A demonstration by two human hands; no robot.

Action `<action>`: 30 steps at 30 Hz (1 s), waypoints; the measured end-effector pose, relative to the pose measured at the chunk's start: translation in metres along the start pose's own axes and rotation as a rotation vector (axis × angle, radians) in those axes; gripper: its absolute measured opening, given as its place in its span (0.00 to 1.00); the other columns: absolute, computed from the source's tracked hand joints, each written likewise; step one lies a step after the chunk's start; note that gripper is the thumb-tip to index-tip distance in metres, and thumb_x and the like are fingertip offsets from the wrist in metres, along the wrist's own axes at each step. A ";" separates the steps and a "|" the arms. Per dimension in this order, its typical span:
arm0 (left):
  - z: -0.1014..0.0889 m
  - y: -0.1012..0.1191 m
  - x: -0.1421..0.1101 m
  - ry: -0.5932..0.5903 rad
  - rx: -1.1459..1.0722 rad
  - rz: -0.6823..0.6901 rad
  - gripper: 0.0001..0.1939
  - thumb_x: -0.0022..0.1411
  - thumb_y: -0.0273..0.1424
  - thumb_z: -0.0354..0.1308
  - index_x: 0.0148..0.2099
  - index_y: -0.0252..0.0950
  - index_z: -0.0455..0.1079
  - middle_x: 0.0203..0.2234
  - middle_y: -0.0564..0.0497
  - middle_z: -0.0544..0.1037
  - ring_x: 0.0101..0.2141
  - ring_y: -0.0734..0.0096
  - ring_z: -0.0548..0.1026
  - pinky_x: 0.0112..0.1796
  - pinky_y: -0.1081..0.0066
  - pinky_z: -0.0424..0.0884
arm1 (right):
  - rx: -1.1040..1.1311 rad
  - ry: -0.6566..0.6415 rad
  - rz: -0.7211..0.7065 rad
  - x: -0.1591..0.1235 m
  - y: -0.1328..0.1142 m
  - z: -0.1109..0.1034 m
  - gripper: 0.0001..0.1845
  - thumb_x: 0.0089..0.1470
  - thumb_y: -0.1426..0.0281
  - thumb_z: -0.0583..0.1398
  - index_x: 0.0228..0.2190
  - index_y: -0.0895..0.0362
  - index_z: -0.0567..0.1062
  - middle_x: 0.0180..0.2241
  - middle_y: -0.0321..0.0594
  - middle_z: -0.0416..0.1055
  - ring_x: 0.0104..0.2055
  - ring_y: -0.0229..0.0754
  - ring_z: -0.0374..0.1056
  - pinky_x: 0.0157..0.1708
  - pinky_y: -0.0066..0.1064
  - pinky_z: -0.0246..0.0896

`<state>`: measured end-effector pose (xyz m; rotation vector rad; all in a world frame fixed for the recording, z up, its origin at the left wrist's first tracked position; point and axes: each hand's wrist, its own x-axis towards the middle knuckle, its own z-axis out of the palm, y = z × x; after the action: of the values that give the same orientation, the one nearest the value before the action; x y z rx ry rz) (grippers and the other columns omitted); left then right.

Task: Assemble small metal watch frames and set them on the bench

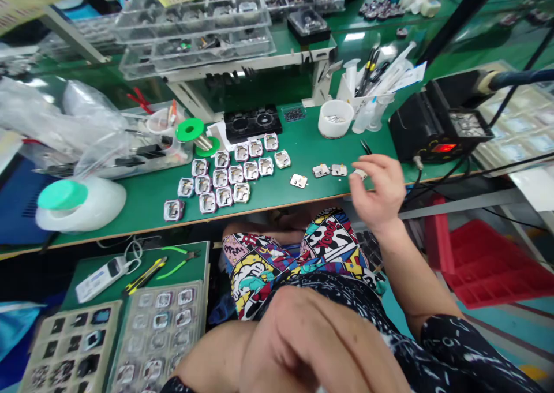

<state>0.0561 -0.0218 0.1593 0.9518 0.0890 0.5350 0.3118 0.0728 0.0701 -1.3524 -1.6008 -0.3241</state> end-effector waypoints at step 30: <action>-0.127 -0.030 0.032 0.920 1.440 0.100 0.04 0.71 0.28 0.64 0.46 0.39 0.81 0.31 0.54 0.76 0.30 0.70 0.73 0.37 0.69 0.68 | 0.127 -0.348 -0.126 -0.041 -0.056 0.050 0.16 0.66 0.74 0.63 0.53 0.52 0.80 0.53 0.47 0.79 0.65 0.56 0.66 0.61 0.55 0.65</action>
<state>0.0573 0.0749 0.0661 2.0150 1.4095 0.9868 0.2346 0.0649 0.0341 -1.2615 -1.9646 -0.0602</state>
